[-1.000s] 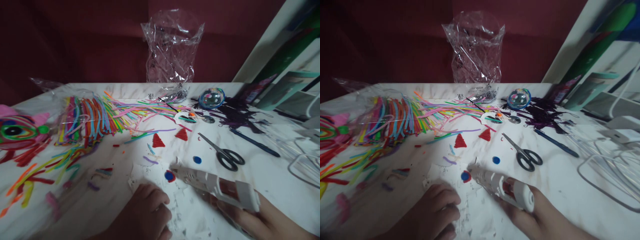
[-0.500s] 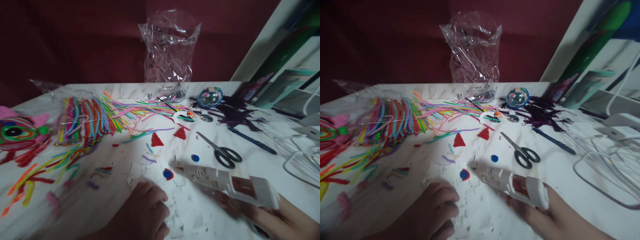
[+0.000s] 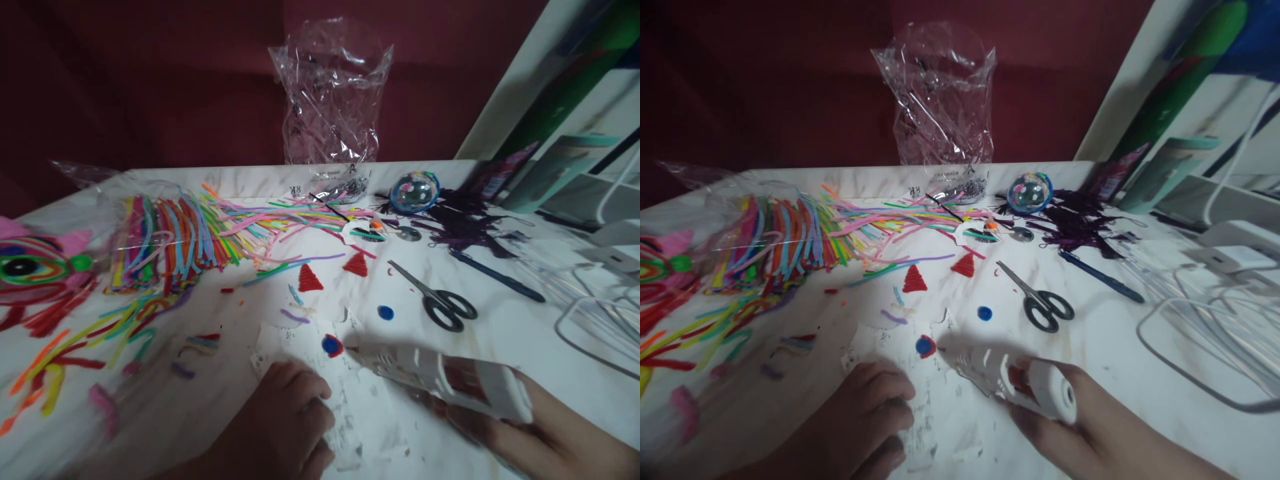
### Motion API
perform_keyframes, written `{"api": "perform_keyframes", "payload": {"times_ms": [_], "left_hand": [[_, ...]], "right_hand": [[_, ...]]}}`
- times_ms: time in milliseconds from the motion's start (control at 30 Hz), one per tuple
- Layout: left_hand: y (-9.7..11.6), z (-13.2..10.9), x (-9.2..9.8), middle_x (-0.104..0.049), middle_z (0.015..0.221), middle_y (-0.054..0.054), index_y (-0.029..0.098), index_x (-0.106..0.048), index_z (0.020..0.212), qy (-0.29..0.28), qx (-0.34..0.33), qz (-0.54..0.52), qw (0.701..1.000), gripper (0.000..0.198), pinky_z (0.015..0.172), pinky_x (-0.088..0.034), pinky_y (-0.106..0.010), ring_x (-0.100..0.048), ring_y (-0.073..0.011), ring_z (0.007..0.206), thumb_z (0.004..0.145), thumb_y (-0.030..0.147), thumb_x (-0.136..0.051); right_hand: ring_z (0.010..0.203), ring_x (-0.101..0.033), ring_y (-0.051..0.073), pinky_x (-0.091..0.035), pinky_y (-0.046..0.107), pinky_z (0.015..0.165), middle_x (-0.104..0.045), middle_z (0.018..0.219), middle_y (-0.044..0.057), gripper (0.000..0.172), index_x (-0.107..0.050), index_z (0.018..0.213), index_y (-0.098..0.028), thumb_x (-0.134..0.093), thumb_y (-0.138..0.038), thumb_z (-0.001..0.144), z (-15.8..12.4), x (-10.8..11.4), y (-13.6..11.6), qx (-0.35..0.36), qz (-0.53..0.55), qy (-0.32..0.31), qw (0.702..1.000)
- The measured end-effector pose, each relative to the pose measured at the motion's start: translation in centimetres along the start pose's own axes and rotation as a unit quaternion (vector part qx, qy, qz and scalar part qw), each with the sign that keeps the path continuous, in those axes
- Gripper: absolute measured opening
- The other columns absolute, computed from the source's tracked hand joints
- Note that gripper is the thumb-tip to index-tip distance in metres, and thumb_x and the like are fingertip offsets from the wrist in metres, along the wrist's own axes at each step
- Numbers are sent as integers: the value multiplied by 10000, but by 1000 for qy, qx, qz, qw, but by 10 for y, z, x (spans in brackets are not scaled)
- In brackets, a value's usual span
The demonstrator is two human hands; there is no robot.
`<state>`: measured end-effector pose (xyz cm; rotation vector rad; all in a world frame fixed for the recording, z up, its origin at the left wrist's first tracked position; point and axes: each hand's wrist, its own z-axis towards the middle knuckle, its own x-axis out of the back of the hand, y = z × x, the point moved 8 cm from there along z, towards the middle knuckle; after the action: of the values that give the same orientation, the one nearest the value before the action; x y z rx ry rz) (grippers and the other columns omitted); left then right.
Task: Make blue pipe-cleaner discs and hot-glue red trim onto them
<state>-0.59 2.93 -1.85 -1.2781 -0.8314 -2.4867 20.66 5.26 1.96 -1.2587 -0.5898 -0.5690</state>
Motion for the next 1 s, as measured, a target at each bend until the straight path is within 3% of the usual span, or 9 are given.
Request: {"api": "perform_keyframes", "payload": {"times_ms": [200,500,700,1000], "left_hand": [[0,0,-2,-591,895,-43,192,-521,821,-1,-1,9,1000,111,769,-421,-337,-500,-189,856,717,160,-540],[-1,-1,-1,-591,916,-43,193,-530,832,3,8,-14,1000,106,778,-421,-342,-492,-192,872,732,160,-519],[-1,0,0,-586,899,-42,192,-525,835,4,1,6,1000,110,787,-420,-338,-495,-189,864,728,181,-544],[0,1,2,-583,884,-47,190,-529,834,14,1,-7,1000,106,780,-421,-338,-495,-186,848,734,160,-511]], "right_hand": [[604,-708,244,-584,269,571,-761,716,-12,212,-742,807,-331,-607,-406,662,6,-10,-13,34,10,-84,996],[637,-708,244,-525,326,813,-746,629,-14,186,-749,721,-333,-598,-417,653,8,-15,-20,-13,106,-76,991],[562,-695,241,-566,320,729,-755,677,-29,175,-747,723,-351,-631,-411,605,7,-9,-15,-5,65,-37,997],[605,-705,253,-582,306,670,-760,718,-16,185,-752,732,-332,-649,-364,581,5,-6,-14,-5,63,-23,998]]}}
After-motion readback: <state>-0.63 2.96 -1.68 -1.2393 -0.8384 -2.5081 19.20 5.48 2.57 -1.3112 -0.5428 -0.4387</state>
